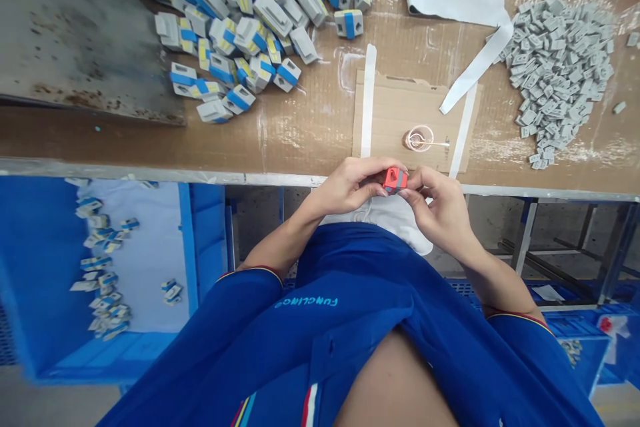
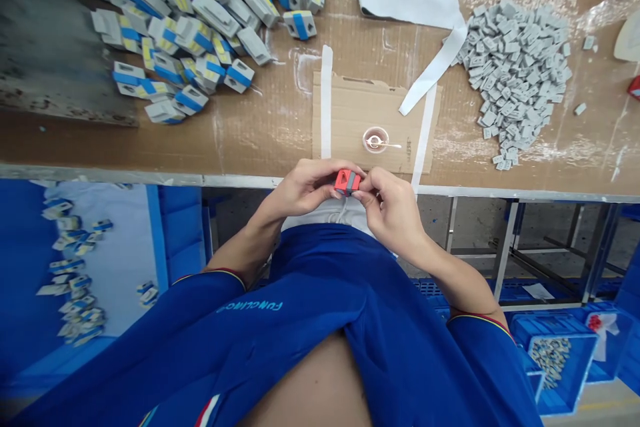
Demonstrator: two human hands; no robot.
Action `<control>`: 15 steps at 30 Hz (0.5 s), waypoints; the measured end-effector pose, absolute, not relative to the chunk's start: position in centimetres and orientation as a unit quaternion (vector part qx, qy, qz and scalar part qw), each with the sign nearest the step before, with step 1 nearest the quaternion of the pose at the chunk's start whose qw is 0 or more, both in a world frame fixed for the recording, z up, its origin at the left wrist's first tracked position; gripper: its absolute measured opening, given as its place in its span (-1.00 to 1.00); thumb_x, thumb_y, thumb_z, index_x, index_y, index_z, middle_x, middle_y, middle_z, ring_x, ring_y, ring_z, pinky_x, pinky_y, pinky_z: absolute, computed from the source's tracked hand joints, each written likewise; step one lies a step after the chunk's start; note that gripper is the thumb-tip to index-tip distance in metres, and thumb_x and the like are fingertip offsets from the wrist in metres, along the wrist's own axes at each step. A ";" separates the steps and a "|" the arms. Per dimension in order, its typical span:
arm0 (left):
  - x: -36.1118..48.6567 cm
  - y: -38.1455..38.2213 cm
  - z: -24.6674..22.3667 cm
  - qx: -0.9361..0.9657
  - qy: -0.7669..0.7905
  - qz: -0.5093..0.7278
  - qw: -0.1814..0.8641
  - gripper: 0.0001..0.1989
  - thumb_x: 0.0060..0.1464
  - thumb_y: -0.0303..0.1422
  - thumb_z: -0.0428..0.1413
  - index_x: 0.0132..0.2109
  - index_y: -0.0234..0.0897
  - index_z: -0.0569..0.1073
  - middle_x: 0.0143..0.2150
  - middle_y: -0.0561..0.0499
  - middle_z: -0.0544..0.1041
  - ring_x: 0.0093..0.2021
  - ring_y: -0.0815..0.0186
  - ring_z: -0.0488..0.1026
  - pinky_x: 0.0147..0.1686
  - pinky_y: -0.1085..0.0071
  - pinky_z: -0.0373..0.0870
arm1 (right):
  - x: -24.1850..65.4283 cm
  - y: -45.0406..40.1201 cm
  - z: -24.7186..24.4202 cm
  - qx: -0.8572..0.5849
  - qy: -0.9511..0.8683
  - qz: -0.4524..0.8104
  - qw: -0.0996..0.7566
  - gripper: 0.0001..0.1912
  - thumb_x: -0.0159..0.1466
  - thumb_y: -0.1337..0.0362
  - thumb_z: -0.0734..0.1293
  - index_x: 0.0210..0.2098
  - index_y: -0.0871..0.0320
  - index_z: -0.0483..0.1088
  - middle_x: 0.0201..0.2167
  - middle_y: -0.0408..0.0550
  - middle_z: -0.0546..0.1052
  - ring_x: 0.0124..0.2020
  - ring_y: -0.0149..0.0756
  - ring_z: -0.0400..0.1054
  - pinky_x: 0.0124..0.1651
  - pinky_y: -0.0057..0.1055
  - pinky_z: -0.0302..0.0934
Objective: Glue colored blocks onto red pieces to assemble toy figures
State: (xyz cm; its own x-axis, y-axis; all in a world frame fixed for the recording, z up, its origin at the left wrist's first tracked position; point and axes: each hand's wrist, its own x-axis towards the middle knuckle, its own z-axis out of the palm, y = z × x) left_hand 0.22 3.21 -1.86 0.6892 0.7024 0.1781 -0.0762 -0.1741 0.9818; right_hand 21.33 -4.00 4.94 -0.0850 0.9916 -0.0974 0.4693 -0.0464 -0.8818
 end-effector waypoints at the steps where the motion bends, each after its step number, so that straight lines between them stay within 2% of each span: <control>1: 0.2 3.2 -1.9 0.694 0.227 0.325 0.602 -0.62 0.38 -0.18 0.27 0.22 -0.26 0.64 -0.08 -0.09 0.77 -0.20 0.29 0.68 -0.12 0.44 0.60 | 21.2 -4.0 4.9 -0.599 -0.610 0.408 0.321 -0.78 0.39 0.36 0.38 -0.38 0.05 0.35 -0.46 -0.18 0.49 -0.44 -0.33 0.36 -0.39 -0.37 0.21; 6: 0.1 3.1 -1.8 0.675 0.218 0.332 0.622 -0.63 0.38 -0.26 0.28 0.25 -0.24 0.64 -0.01 -0.11 0.78 -0.13 0.29 0.71 -0.09 0.46 0.60 | 20.7 -4.5 4.7 -0.597 -0.615 0.376 0.352 -0.78 0.43 0.33 0.39 -0.36 0.04 0.36 -0.45 -0.19 0.50 -0.42 -0.33 0.39 -0.35 -0.36 0.27; 10: 0.3 2.9 -1.7 0.634 0.205 0.346 0.660 -0.53 0.38 -0.27 0.30 0.36 -0.17 0.59 0.20 -0.18 0.74 0.11 0.20 0.73 0.09 0.41 0.64 | 20.7 -5.1 4.5 -0.604 -0.625 0.340 0.359 -0.81 0.48 0.29 0.39 -0.30 0.03 0.41 -0.38 -0.14 0.56 -0.36 -0.29 0.45 -0.29 -0.33 0.32; 12: 0.4 2.9 -1.7 0.617 0.202 0.342 0.680 -0.53 0.38 -0.24 0.29 0.37 -0.16 0.58 0.20 -0.20 0.74 0.09 0.19 0.73 0.08 0.40 0.65 | 20.8 -5.3 4.5 -0.601 -0.639 0.327 0.352 -0.83 0.50 0.28 0.39 -0.28 0.03 0.43 -0.37 -0.13 0.58 -0.36 -0.29 0.46 -0.29 -0.34 0.32; 15: 0.5 2.9 -1.6 0.615 0.205 0.329 0.686 -0.57 0.40 -0.21 0.28 0.33 -0.19 0.62 0.10 -0.18 0.76 -0.03 0.23 0.72 -0.02 0.42 0.66 | 21.1 -5.4 4.4 -0.592 -0.658 0.313 0.344 -0.86 0.50 0.30 0.39 -0.23 0.04 0.44 -0.33 -0.13 0.61 -0.36 -0.30 0.46 -0.27 -0.35 0.31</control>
